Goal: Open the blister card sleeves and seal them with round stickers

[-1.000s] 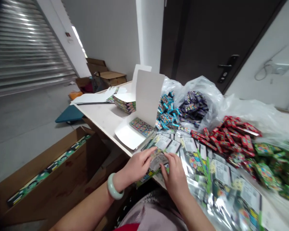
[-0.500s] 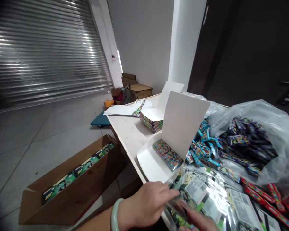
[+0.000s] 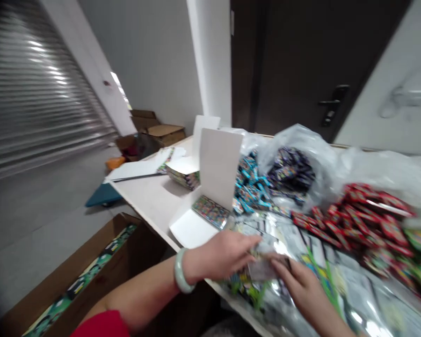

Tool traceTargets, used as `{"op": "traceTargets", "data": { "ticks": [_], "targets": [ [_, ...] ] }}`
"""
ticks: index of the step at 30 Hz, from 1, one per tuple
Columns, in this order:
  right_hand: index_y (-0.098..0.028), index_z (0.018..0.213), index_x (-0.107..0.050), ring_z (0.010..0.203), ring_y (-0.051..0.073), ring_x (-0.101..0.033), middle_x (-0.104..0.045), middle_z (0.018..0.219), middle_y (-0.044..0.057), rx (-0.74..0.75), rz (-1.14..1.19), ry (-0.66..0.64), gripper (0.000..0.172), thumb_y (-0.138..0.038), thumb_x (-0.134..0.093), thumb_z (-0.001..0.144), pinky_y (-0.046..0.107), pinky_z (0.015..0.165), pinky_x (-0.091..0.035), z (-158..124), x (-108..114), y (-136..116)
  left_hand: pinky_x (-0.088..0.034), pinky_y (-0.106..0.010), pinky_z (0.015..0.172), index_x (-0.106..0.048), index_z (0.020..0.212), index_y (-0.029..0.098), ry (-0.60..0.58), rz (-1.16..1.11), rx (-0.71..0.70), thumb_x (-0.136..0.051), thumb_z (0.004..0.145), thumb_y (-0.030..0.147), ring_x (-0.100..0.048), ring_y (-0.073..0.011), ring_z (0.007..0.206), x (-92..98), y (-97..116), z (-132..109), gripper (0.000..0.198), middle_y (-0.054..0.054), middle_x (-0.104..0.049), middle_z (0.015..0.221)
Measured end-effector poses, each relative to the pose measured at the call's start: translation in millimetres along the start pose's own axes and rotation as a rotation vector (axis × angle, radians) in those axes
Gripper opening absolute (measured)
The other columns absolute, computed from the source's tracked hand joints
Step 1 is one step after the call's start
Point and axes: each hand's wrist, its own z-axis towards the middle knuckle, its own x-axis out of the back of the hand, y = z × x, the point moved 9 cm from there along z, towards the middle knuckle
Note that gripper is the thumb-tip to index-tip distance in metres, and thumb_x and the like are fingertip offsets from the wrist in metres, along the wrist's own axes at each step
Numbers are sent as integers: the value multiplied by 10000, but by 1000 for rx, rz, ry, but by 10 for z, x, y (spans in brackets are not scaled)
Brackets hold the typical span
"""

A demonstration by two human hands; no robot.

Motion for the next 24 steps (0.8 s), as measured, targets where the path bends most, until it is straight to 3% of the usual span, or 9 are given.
{"op": "traceTargets", "data": {
  "ticks": [2, 5, 7, 11, 16, 21, 23, 24],
  "targets": [
    [-253, 857, -769, 858, 318, -691, -754, 902, 88, -10, 0, 57, 417, -607, -563, 778, 461, 816, -557, -17, 207, -88, -497, -312, 715, -604, 1149, 166, 33, -22, 88, -429, 937, 229, -665, -239, 837, -10, -48, 34, 282, -114, -701, 928],
    [-263, 953, -750, 950, 283, -672, -742, 973, 55, 11, 104, -166, 359, -540, -563, 823, 469, 902, -512, -75, 178, -169, -505, -315, 747, -627, 1097, 167, 116, -107, 106, -407, 950, 209, -671, -222, 857, -35, -53, 34, 268, -104, -707, 965],
    [-253, 930, -750, 891, 257, -679, -746, 922, 37, -20, 179, -273, 343, -532, -589, 813, 456, 871, -522, -152, 151, -144, -513, -326, 777, -633, 1114, 168, 145, -160, 67, -445, 939, 221, -675, -219, 869, -73, 21, 19, 262, -103, -713, 983],
    [-212, 855, -761, 750, 236, -680, -749, 800, 30, -114, 228, -268, 387, -567, -653, 746, 437, 784, -541, -299, 236, -39, -522, -358, 843, -631, 1150, 183, 145, -192, 54, -491, 917, 220, -677, -214, 907, -129, 214, -11, 274, -103, -715, 1026],
    [-263, 1015, -745, 1179, 250, -574, -641, 1262, 37, 22, 279, -355, 335, -507, -615, 826, 468, 1053, -382, -450, 286, -213, -441, -473, 1007, -575, 1225, 153, 126, -68, -5, -579, 860, 213, -569, -278, 1160, -164, 443, -43, 370, -149, -634, 1207],
    [-227, 1109, -703, 1109, 227, -619, -683, 1181, 70, 14, 372, -463, 380, -489, -596, 855, 450, 1019, -424, -452, 180, -241, -521, -379, 847, -616, 1149, 162, 145, -64, 58, -474, 881, 138, -650, -221, 916, -268, 400, -131, 304, -110, -689, 994],
    [-212, 1099, -697, 1032, 225, -649, -702, 1117, 71, 14, 343, -427, 379, -484, -572, 867, 441, 959, -474, -442, 174, -267, -519, -352, 817, -650, 1084, 183, 200, -134, 109, -487, 881, 158, -651, -209, 864, -247, 327, -186, 262, -86, -701, 952],
    [-208, 1096, -690, 1004, 226, -656, -705, 1090, 71, 41, 303, -346, 370, -474, -566, 870, 438, 935, -490, -436, 226, -300, -517, -338, 808, -663, 1053, 195, 239, -193, 152, -500, 878, 173, -650, -204, 851, -224, 268, -220, 240, -72, -706, 944]
  ]
}}
